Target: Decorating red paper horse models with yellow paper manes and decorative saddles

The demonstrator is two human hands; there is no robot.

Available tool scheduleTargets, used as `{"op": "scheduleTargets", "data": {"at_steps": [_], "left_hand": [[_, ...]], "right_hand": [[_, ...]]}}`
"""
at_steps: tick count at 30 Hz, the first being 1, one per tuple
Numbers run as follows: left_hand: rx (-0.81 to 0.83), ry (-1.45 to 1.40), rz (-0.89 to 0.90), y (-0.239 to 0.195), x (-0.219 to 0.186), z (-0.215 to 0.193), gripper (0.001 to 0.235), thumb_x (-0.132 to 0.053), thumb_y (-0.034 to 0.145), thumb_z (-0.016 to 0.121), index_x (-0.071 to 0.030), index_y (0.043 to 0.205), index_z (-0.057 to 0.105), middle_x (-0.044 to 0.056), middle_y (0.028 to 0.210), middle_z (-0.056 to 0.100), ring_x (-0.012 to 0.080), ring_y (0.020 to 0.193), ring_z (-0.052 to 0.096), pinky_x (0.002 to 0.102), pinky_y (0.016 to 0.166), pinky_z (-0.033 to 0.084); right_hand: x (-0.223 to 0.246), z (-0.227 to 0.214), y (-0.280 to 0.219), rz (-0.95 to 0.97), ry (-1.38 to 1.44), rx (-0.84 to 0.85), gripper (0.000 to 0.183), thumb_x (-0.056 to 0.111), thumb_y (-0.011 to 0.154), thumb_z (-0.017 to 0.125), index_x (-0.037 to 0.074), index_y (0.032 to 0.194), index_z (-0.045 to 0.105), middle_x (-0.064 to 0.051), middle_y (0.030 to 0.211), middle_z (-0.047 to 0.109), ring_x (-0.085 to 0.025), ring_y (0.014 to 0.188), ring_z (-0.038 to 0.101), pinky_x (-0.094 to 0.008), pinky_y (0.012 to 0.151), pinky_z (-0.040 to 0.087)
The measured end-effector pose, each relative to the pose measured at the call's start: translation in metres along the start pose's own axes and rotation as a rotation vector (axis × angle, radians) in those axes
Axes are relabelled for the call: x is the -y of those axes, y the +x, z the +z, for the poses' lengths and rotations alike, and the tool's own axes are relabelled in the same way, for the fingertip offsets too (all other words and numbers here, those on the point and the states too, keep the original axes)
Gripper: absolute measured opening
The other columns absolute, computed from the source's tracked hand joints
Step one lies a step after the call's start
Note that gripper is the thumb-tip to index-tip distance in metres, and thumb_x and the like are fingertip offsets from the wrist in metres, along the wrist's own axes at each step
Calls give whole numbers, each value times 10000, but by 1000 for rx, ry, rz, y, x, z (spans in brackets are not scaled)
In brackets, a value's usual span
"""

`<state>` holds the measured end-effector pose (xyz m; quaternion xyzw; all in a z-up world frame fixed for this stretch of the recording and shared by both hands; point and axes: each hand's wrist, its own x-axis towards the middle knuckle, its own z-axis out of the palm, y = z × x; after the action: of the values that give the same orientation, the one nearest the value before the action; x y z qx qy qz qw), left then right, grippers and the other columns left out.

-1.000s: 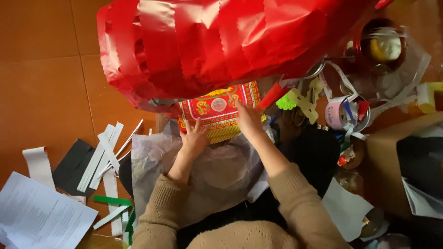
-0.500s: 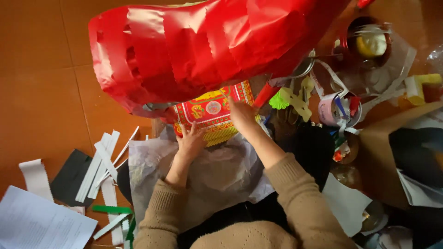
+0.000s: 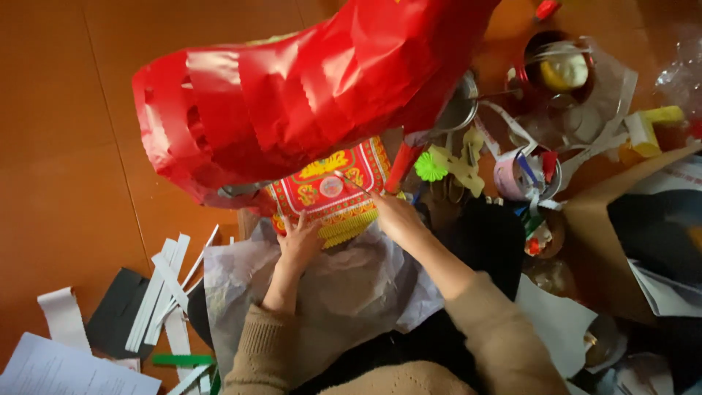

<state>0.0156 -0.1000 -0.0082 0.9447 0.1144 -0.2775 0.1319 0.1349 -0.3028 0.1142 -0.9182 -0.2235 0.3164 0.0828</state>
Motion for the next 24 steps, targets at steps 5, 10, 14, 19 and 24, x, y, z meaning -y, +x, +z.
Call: {"op": "scheduleTargets", "data": {"at_steps": [5,10,14,19,24], "left_hand": [[-8,-14,35,-8,5,-13,471,-458,892,615,-398,1347,505,21,1577,290,461,1416,257,644,966,416],[-90,-10,89,-7,8,-9,433,-455,880,609,-378,1303,558,23,1542,361,436,1392,330,583,991,419],[-215,-33,98,17,23,27,295,-454,828,643,-323,1089,677,-14,1371,491,333,1333,396,562,1010,396],[-343,-170,149,20,15,22,205,-442,866,631,-291,984,704,-24,1181,609,240,1208,527,481,1007,422],[-393,-430,262,13,3,7,124,-252,827,680,-242,944,718,70,888,679,335,869,679,471,752,551]], "right_hand": [[33,6,57,-75,40,-104,455,23,930,376,112,1369,453,-214,1066,665,-390,1063,652,-541,899,532],[16,25,12,95,230,-39,429,224,1022,302,112,1426,392,-252,1146,655,-400,1100,638,-561,982,458],[-17,-4,-80,55,406,-96,336,156,955,476,68,1257,593,-246,1029,703,-407,927,685,-511,835,529],[-119,-2,-138,145,803,-189,273,41,872,604,-35,1123,678,-219,697,710,-223,510,619,-353,578,546],[-172,-3,-52,237,1274,-590,283,101,943,562,108,1208,660,-73,679,611,-68,460,508,-149,344,411]]}}
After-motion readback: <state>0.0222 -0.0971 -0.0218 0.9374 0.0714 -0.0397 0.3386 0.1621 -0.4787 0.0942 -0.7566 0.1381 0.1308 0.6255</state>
